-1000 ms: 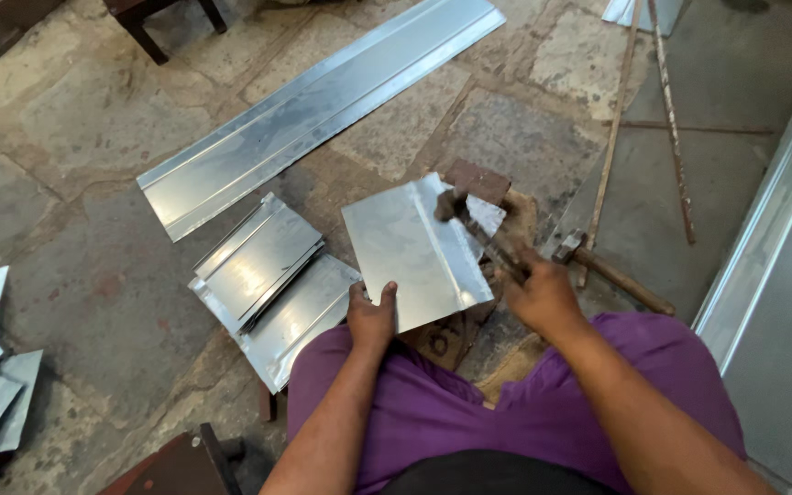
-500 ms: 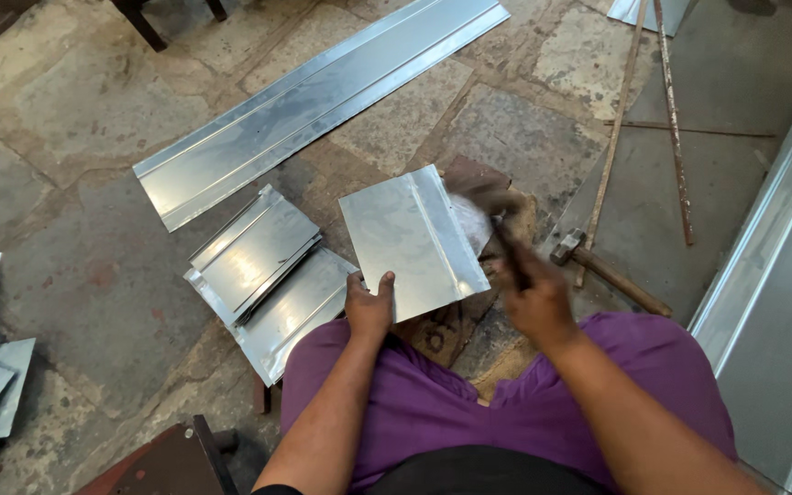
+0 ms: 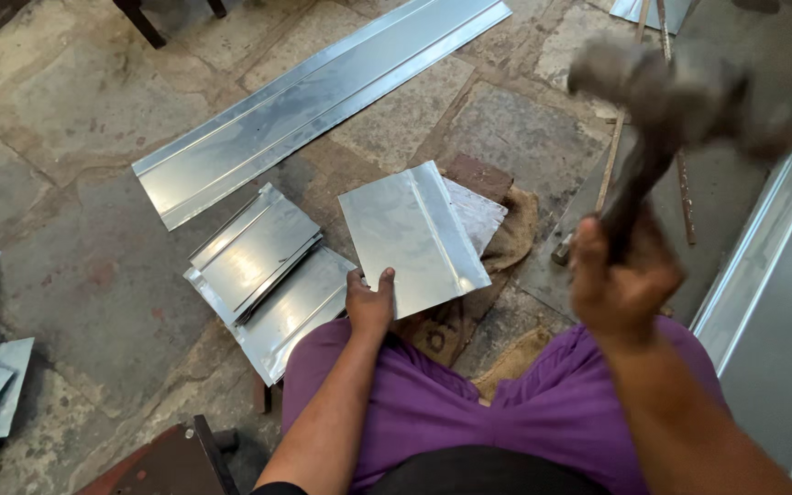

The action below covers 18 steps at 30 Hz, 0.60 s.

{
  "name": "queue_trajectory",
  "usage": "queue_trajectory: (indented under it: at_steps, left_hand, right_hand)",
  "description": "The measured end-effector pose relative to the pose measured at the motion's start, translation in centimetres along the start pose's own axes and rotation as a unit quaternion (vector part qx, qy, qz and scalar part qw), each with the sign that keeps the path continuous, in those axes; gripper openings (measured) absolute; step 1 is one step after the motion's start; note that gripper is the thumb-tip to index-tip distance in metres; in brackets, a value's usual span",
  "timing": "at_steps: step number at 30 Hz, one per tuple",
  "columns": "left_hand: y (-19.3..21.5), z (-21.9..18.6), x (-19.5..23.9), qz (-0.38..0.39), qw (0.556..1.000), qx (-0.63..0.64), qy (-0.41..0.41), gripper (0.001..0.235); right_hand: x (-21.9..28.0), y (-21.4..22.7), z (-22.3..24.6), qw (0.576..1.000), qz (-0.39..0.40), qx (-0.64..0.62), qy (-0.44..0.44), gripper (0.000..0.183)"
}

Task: The person uses a hammer to bend and shape edges of metal sheets on a stone workshop floor, handling individual pieces one by one.

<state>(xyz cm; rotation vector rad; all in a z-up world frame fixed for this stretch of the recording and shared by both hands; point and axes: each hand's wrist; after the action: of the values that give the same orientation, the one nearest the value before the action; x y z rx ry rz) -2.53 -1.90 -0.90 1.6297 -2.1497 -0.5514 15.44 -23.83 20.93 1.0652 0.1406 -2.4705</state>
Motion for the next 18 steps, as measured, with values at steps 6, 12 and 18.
queue_trajectory:
  at_steps: [6, 12, 18]
  left_hand:
    - [0.1, -0.2, 0.4, -0.008, 1.0, 0.01, -0.004, 0.056]
    - [-0.3, 0.0, 0.0, -0.009, 1.0, 0.005, 0.012, 0.057]
    - [-0.6, 0.3, -0.2, -0.014, 1.0, -0.015, 0.014, 0.056]
  right_hand:
    - [6.2, -2.6, -3.1, 0.931, 0.259, 0.2, -0.161, 0.039]
    - [2.2, -2.1, -0.2, 0.928, 0.21, 0.199, -0.237, 0.045]
    - [0.7, 0.4, 1.6, 0.997, 0.059, 0.043, -0.038, 0.029]
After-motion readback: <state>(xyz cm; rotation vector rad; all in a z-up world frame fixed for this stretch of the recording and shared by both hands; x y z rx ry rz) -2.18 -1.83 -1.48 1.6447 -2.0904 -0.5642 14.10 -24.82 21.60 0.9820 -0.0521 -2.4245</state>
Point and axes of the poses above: each hand's wrist, its own x-axis away from the middle knuckle, its own y-axis out of the back of the hand, z = x × y, and after that the axes turned 3 degrees about -x, right-handed
